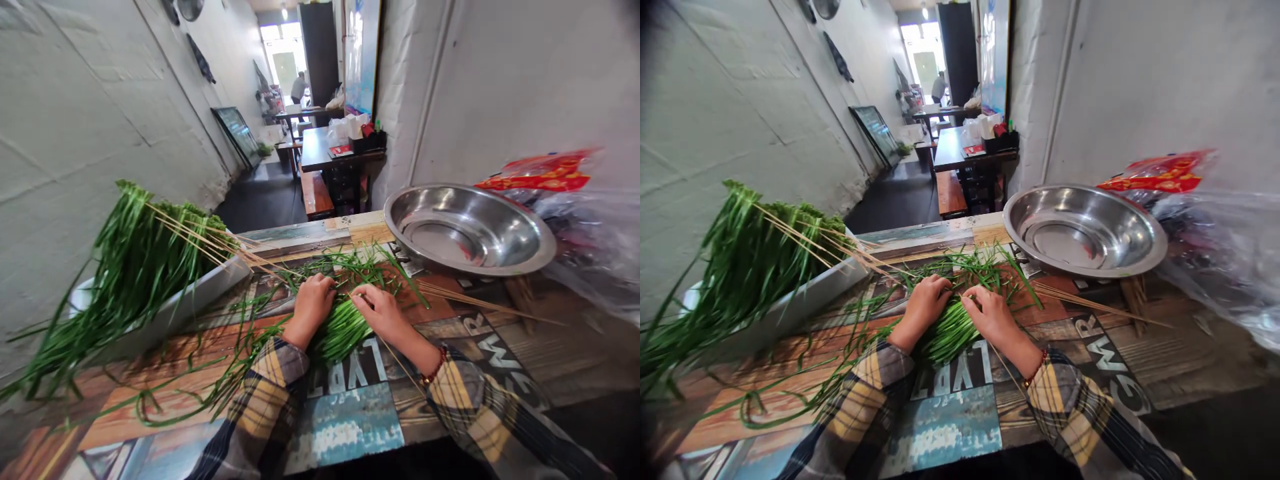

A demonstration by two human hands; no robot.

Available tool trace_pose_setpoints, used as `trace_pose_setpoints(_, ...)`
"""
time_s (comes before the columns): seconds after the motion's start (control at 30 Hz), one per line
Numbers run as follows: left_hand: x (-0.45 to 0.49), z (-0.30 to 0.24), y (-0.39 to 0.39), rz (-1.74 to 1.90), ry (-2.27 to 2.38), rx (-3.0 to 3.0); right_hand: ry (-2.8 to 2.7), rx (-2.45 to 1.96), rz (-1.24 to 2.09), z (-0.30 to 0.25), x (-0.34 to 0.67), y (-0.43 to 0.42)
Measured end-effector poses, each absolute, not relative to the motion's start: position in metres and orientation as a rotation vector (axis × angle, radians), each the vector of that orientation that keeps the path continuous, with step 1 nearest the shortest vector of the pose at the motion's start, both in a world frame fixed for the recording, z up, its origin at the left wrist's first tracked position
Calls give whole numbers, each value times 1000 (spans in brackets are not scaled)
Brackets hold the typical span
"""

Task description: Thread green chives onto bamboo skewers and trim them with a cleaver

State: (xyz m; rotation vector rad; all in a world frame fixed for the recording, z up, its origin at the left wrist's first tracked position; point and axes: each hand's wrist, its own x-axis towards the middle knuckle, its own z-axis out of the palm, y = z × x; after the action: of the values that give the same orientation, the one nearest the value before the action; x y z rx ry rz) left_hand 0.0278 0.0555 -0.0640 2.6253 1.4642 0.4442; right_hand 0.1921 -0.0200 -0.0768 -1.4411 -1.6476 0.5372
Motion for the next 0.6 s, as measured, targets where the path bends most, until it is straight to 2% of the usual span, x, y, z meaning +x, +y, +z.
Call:
trace_pose_setpoints(0.27, 3, -47, 54, 968, 1398, 2103, -1784, -1205, 286, -60, 186, -45)
trace_pose_setpoints(0.43, -9, -41, 38, 986, 1348, 1996, -1964, -944, 156, -56, 172, -72)
trace_pose_setpoints(0.6, -6, -51, 32, 926, 1297, 2045, -2049, -866, 180, -55, 164, -80)
